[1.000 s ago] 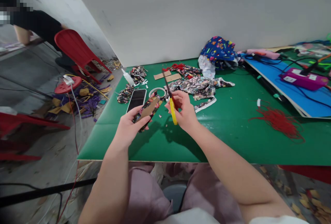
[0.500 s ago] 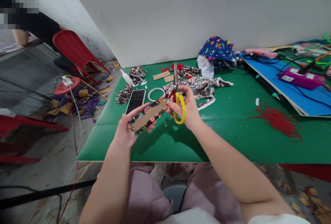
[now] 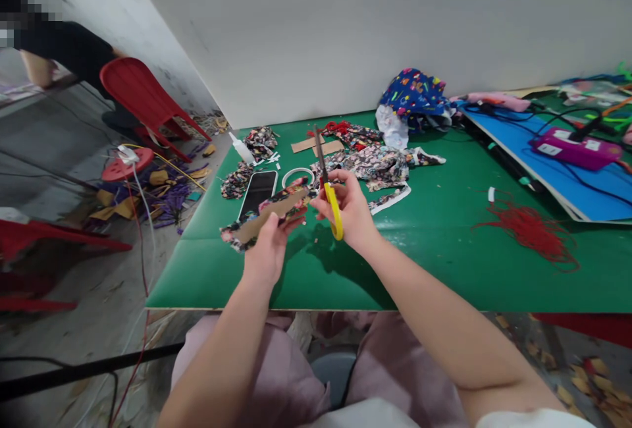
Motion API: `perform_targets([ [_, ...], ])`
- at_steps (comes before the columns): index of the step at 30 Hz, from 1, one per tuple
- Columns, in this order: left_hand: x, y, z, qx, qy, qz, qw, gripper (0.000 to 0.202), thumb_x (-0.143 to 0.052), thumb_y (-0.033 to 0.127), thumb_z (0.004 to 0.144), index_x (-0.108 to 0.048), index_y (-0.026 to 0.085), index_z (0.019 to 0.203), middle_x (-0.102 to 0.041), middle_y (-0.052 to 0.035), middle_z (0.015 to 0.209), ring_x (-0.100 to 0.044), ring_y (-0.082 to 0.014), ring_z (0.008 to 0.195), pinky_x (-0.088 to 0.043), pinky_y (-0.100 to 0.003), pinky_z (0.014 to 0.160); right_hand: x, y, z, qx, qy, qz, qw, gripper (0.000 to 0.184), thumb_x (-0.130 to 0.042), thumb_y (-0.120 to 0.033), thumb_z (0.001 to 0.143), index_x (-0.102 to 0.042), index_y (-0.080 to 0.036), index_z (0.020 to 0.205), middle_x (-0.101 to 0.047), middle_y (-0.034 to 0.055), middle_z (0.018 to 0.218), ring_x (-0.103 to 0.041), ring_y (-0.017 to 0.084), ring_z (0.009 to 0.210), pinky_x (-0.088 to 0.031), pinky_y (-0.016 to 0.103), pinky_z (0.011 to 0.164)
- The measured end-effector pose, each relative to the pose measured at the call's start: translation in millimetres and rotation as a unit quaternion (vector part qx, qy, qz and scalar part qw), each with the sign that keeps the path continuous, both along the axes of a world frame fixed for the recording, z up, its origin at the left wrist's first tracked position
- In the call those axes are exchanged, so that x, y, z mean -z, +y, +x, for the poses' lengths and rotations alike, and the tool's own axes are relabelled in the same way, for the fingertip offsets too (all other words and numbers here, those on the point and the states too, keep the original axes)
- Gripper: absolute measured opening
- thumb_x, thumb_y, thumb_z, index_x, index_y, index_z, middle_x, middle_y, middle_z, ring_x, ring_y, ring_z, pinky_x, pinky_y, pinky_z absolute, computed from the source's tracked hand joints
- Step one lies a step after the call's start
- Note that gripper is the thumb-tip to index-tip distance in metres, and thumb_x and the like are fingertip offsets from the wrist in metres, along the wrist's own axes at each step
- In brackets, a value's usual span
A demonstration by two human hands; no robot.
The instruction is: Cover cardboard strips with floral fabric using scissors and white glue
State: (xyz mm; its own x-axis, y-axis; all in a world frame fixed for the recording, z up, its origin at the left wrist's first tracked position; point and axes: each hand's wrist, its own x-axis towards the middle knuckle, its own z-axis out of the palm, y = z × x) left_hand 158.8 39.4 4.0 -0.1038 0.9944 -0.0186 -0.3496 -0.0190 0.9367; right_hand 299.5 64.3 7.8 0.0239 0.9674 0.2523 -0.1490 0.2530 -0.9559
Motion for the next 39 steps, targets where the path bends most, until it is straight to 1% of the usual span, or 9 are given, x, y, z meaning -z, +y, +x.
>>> perform_targets([
  [2, -7.4, 4, -7, 0.003, -0.078, 0.013, 0.997, 0.020, -0.060, 0.036, 0.069, -0.062, 0.017, 0.077, -0.067, -0.0040, 0.091, -0.062, -0.0233, 0.090, -0.047, -0.041, 0.085, 0.7, -1, 1, -0.013, -0.005, 0.003, 1.000, 0.043, -0.066, -0.037, 0.065, -0.041, -0.027, 0.098, -0.053, -0.0025, 0.079, -0.057, 0.010, 0.063, -0.050, 0.024, 0.052],
  [4, -13.6, 7, -17, 0.000, -0.117, 0.025, 0.993, 0.014, -0.060, 0.031, 0.069, -0.061, 0.017, 0.068, -0.068, -0.0026, 0.084, -0.064, -0.0221, 0.086, -0.048, -0.040, 0.083, 1.9, -2, 2, -0.028, -0.018, 0.018, 0.999, 0.038, -0.063, -0.034, 0.070, -0.044, -0.027, 0.102, -0.055, 0.0002, 0.088, -0.058, 0.011, 0.073, -0.051, 0.025, 0.061],
  [8, -18.9, 9, -34, -0.043, -0.115, 0.029, 0.992, 0.008, -0.062, 0.025, 0.065, -0.061, 0.016, 0.066, -0.068, -0.0002, 0.073, -0.065, -0.0194, 0.078, -0.051, -0.037, 0.077, 4.1, -6, 3, -0.047, -0.095, 0.071, 0.992, 0.040, -0.061, -0.027, 0.072, -0.044, -0.027, 0.108, -0.057, 0.0034, 0.101, -0.058, 0.013, 0.087, -0.049, 0.030, 0.074],
  [14, -22.7, 11, -44, -0.067, -0.098, 0.024, 0.993, 0.013, -0.066, 0.024, 0.061, -0.061, 0.015, 0.069, -0.068, -0.0015, 0.072, -0.066, -0.0198, 0.074, -0.052, -0.029, 0.062, 5.4, -11, 1, -0.057, -0.159, 0.087, 0.982, 0.040, -0.059, -0.026, 0.074, -0.039, -0.026, 0.109, -0.059, 0.0052, 0.107, -0.056, 0.016, 0.101, -0.048, 0.030, 0.077],
  [19, -24.4, 12, -47, -0.077, -0.104, 0.027, 0.991, 0.012, -0.065, 0.025, 0.062, -0.060, 0.015, 0.068, -0.068, -0.0017, 0.074, -0.066, -0.0196, 0.074, -0.051, -0.025, 0.058, 5.4, -8, 3, -0.041, -0.168, 0.080, 0.982, 0.042, -0.062, -0.021, 0.069, -0.043, -0.027, 0.107, -0.059, 0.0036, 0.109, -0.057, 0.016, 0.100, -0.049, 0.031, 0.081],
  [25, -26.5, 11, -50, -0.054, -0.102, 0.049, 0.992, 0.016, -0.054, 0.031, 0.070, -0.056, 0.017, 0.063, -0.068, -0.0029, 0.076, -0.065, -0.0222, 0.081, -0.051, -0.030, 0.063, 3.4, -9, 8, -0.030, -0.230, 0.120, 0.965, 0.037, -0.058, -0.020, 0.072, -0.046, -0.026, 0.107, -0.059, 0.0044, 0.111, -0.057, 0.018, 0.102, -0.048, 0.034, 0.084],
  [30, -27.2, 10, -53, -0.057, -0.090, 0.070, 0.992, 0.016, -0.049, 0.029, 0.072, -0.057, 0.018, 0.063, -0.068, -0.0029, 0.081, -0.063, -0.0235, 0.089, -0.050, -0.034, 0.071, 3.4, -10, 9, -0.007, -0.270, 0.139, 0.953, 0.034, -0.054, -0.021, 0.076, -0.046, -0.025, 0.109, -0.059, 0.0055, 0.105, -0.061, 0.017, 0.089, -0.049, 0.032, 0.075],
  [34, -27.6, 10, -53, -0.048, -0.104, 0.085, 0.990, 0.013, -0.051, 0.026, 0.070, -0.058, 0.018, 0.064, -0.068, -0.0037, 0.081, -0.063, -0.0243, 0.089, -0.051, -0.034, 0.071, 6.4, -8, 8, 0.040, -0.263, 0.132, 0.955, 0.034, -0.062, -0.026, 0.070, -0.048, -0.024, 0.101, -0.059, 0.0031, 0.093, -0.059, 0.015, 0.080, -0.050, 0.028, 0.070],
  [39, -29.0, 9, -52, -0.044, -0.107, 0.077, 0.990, 0.012, -0.052, 0.025, 0.070, -0.059, 0.018, 0.065, -0.069, -0.0031, 0.080, -0.063, -0.0242, 0.088, -0.051, -0.035, 0.070, 5.8, -7, 7, 0.061, -0.252, 0.131, 0.957, 0.034, -0.064, -0.030, 0.068, -0.046, -0.024, 0.097, -0.054, 0.0023, 0.092, -0.054, 0.014, 0.076, -0.049, 0.027, 0.067],
])
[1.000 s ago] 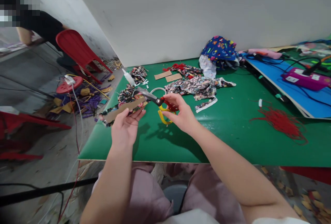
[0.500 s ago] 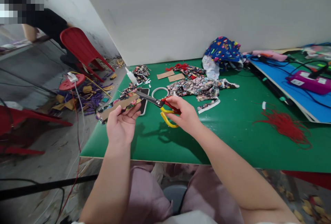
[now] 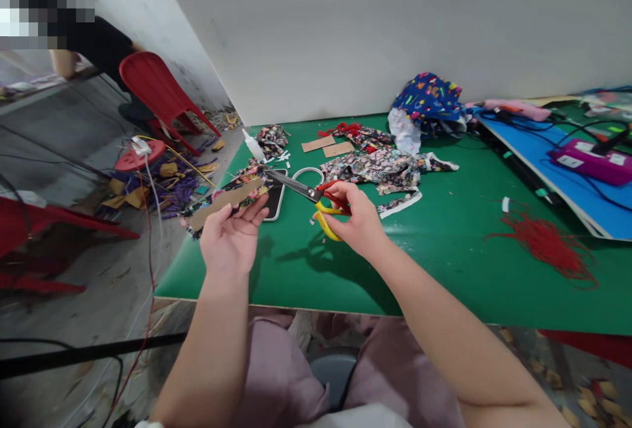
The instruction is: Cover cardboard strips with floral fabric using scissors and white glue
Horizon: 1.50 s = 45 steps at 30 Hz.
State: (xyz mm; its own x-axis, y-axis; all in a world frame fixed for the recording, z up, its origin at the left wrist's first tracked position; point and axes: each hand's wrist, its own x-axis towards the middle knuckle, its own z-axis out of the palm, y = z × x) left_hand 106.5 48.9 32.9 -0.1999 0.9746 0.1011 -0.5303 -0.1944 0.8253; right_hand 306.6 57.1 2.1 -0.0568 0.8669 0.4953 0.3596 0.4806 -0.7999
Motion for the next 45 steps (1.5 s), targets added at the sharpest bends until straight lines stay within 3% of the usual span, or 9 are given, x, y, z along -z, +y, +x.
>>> perform_targets([
  [7, -2.6, -2, -3, 0.007, -0.002, 0.010, 1.000, 0.013, -0.052, 0.024, 0.070, -0.060, 0.017, 0.063, -0.069, -0.0030, 0.077, -0.064, -0.0246, 0.085, -0.052, -0.033, 0.066, -8.1, 1, -1, 0.006, -0.105, 0.059, 0.993, 0.047, -0.071, -0.031, 0.058, -0.044, -0.022, 0.095, -0.053, 0.0016, 0.083, -0.049, 0.014, 0.066, -0.043, 0.027, 0.058],
  [15, -4.2, -4, -5, -0.008, 0.009, -0.006, 1.000, 0.010, -0.054, 0.024, 0.064, -0.059, 0.016, 0.060, -0.069, -0.0022, 0.069, -0.066, -0.0248, 0.075, -0.051, -0.029, 0.057, -3.1, 5, 3, 0.041, -0.186, 0.144, 0.971, 0.043, -0.070, -0.042, 0.061, -0.049, -0.020, 0.092, -0.057, 0.0031, 0.079, -0.051, 0.015, 0.062, -0.041, 0.030, 0.057],
  [32, -1.9, -4, 0, 0.019, 0.005, -0.019, 1.000, 0.011, -0.053, 0.024, 0.065, -0.059, 0.015, 0.062, -0.068, -0.0039, 0.072, -0.066, -0.0245, 0.074, -0.052, -0.031, 0.058, 0.1, 5, 5, 0.037, -0.240, 0.168, 0.955, 0.038, -0.064, -0.042, 0.067, -0.053, -0.017, 0.094, -0.060, 0.0037, 0.077, -0.053, 0.018, 0.069, -0.037, 0.031, 0.063],
  [36, -2.3, -6, 4, 0.044, -0.030, -0.030, 0.998, 0.012, -0.051, 0.023, 0.068, -0.059, 0.015, 0.063, -0.068, -0.0038, 0.074, -0.066, -0.0236, 0.074, -0.053, -0.034, 0.063, 0.2, 5, 5, 0.031, -0.250, 0.157, 0.955, 0.038, -0.063, -0.043, 0.068, -0.055, -0.016, 0.094, -0.061, 0.0041, 0.076, -0.053, 0.019, 0.069, -0.036, 0.032, 0.064],
  [45, -0.3, -4, 7, 0.030, -0.037, -0.059, 0.997, 0.012, -0.051, 0.022, 0.066, -0.060, 0.014, 0.065, -0.068, -0.0039, 0.073, -0.066, -0.0205, 0.071, -0.052, -0.037, 0.072, 1.9, 6, 5, 0.037, -0.260, 0.185, 0.947, 0.038, -0.063, -0.043, 0.068, -0.055, -0.016, 0.093, -0.060, 0.0040, 0.073, -0.054, 0.019, 0.070, -0.037, 0.032, 0.065],
])
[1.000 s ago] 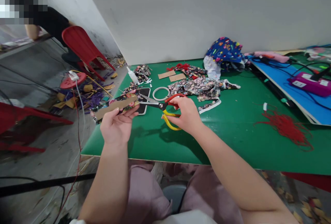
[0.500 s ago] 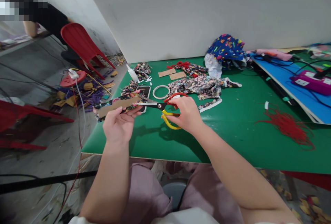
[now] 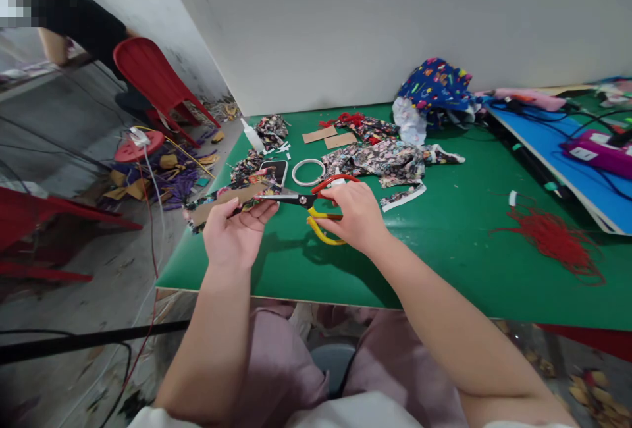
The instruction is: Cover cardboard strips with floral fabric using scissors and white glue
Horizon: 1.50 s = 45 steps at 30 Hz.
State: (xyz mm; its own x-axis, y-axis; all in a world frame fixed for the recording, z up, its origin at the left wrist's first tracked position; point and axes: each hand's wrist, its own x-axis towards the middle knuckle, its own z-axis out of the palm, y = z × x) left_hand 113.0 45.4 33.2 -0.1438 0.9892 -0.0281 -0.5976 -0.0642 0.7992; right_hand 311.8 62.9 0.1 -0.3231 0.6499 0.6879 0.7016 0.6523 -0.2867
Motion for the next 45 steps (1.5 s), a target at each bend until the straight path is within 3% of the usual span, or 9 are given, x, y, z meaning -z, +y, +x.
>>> perform_targets([
  [13, 2.0, 0.7, -1.5, 0.000, -0.006, 0.016, 1.000, 0.011, -0.052, 0.020, 0.067, -0.060, 0.014, 0.063, -0.068, -0.0039, 0.074, -0.065, -0.0213, 0.074, -0.052, -0.037, 0.073, 1.5, 0.8, -0.6, -0.003, 0.003, 0.008, 1.000, 0.035, -0.063, -0.042, 0.068, -0.055, -0.016, 0.090, -0.062, 0.0047, 0.075, -0.056, 0.019, 0.071, -0.037, 0.031, 0.065],
  [24, 1.7, 1.8, -0.9, -0.010, 0.009, 0.005, 1.000, 0.012, -0.051, 0.022, 0.066, -0.061, 0.014, 0.066, -0.068, -0.0042, 0.074, -0.065, -0.0206, 0.074, -0.050, -0.039, 0.078, 0.6, -0.6, -1.9, 0.001, 0.001, -0.031, 1.000, 0.032, -0.064, -0.040, 0.069, -0.054, -0.019, 0.091, -0.063, 0.0049, 0.079, -0.057, 0.020, 0.074, -0.038, 0.031, 0.064],
  [45, 4.5, 3.1, -1.4, -0.018, 0.016, -0.002, 1.000, 0.011, -0.052, 0.022, 0.067, -0.059, 0.014, 0.068, -0.068, -0.0043, 0.076, -0.065, -0.0211, 0.076, -0.051, -0.038, 0.077, 4.8, 2.8, -0.8, 0.016, -0.026, -0.010, 0.999, 0.027, -0.059, -0.042, 0.072, -0.056, -0.020, 0.087, -0.062, 0.0045, 0.076, -0.057, 0.021, 0.075, -0.035, 0.032, 0.063],
])
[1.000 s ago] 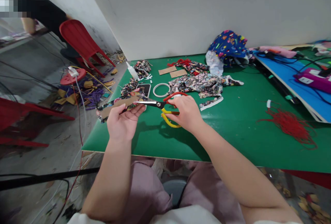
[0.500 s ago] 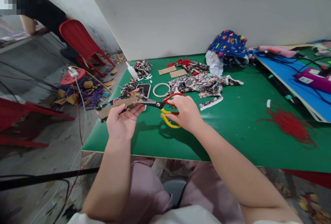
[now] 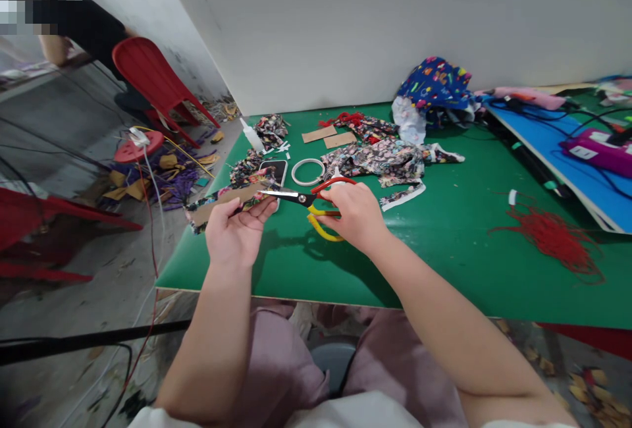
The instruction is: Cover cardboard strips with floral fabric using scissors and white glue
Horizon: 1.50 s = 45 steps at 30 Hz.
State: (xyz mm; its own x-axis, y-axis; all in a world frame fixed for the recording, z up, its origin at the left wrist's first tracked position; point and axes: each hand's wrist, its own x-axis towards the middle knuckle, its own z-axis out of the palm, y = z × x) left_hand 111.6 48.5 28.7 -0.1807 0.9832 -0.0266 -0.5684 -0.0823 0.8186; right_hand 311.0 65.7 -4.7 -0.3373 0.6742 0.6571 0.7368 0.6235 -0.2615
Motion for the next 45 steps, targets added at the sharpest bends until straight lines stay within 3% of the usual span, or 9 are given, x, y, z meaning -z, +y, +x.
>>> perform_targets([
  [7, 0.8, 0.2, -0.5, 0.010, -0.016, 0.018, 1.000, 0.011, -0.051, 0.020, 0.067, -0.060, 0.014, 0.067, -0.068, -0.0046, 0.076, -0.066, -0.0216, 0.076, -0.052, -0.037, 0.075, 0.1, -0.4, -0.8, 0.007, -0.014, 0.022, 1.000, 0.025, -0.058, -0.040, 0.073, -0.055, -0.019, 0.085, -0.063, 0.0040, 0.073, -0.057, 0.019, 0.072, -0.034, 0.030, 0.061],
  [14, 1.3, 0.3, 0.2, 0.008, 0.005, 0.017, 1.000, 0.016, -0.051, 0.022, 0.068, -0.063, 0.014, 0.075, -0.068, -0.0051, 0.078, -0.065, -0.0221, 0.078, -0.051, -0.038, 0.078, 2.0, 0.4, 0.6, 0.008, -0.012, -0.002, 1.000, 0.022, -0.059, -0.037, 0.073, -0.056, -0.020, 0.086, -0.063, 0.0039, 0.075, -0.057, 0.020, 0.073, -0.034, 0.031, 0.062],
  [22, 1.1, 1.1, 1.5, 0.000, 0.012, 0.020, 1.000, 0.012, -0.052, 0.022, 0.067, -0.061, 0.014, 0.068, -0.069, -0.0048, 0.077, -0.065, -0.0227, 0.079, -0.051, -0.039, 0.078, 2.3, -0.3, -1.6, 0.019, -0.013, 0.005, 1.000, 0.020, -0.060, -0.036, 0.073, -0.055, -0.020, 0.084, -0.064, 0.0039, 0.075, -0.058, 0.020, 0.071, -0.037, 0.031, 0.060],
  [28, -1.1, -0.5, 1.9, 0.012, 0.003, 0.029, 0.999, 0.013, -0.054, 0.023, 0.067, -0.062, 0.013, 0.070, -0.069, -0.0054, 0.078, -0.065, -0.0241, 0.080, -0.051, -0.039, 0.075, 0.7, -4.1, -2.0, 0.050, 0.098, -0.025, 0.994, 0.026, -0.062, -0.035, 0.070, -0.054, -0.021, 0.089, -0.061, 0.0031, 0.076, -0.057, 0.019, 0.069, -0.041, 0.031, 0.061],
  [34, 1.2, 1.5, 1.0, -0.017, 0.018, 0.029, 0.999, 0.012, -0.064, 0.017, 0.064, -0.061, 0.016, 0.075, -0.067, 0.0003, 0.076, -0.064, -0.0160, 0.073, -0.053, -0.033, 0.072, -2.6, -7.2, -4.2, 0.065, 0.189, -0.069, 0.977, 0.033, -0.067, -0.034, 0.065, -0.050, -0.021, 0.090, -0.059, 0.0019, 0.079, -0.056, 0.016, 0.067, -0.044, 0.030, 0.063],
  [39, 1.3, 3.6, 0.2, -0.050, 0.045, 0.038, 0.997, 0.019, -0.071, 0.014, 0.059, -0.060, 0.016, 0.074, -0.064, 0.0031, 0.070, -0.061, -0.0122, 0.063, -0.053, -0.025, 0.058, -4.4, -7.6, -6.0, 0.044, 0.215, -0.079, 0.972, 0.032, -0.067, -0.033, 0.065, -0.049, -0.022, 0.090, -0.058, 0.0025, 0.082, -0.054, 0.015, 0.070, -0.045, 0.029, 0.063],
  [45, 2.1, 7.4, -2.4, -0.089, 0.011, 0.078, 0.993, 0.013, -0.068, 0.021, 0.067, -0.057, 0.017, 0.072, -0.064, 0.0022, 0.077, -0.060, -0.0078, 0.061, -0.045, -0.015, 0.050, -6.5, -7.2, -6.0, 0.009, 0.271, -0.086, 0.959, 0.043, -0.070, -0.032, 0.061, -0.043, -0.022, 0.093, -0.052, 0.0013, 0.083, -0.049, 0.012, 0.064, -0.042, 0.026, 0.054],
])
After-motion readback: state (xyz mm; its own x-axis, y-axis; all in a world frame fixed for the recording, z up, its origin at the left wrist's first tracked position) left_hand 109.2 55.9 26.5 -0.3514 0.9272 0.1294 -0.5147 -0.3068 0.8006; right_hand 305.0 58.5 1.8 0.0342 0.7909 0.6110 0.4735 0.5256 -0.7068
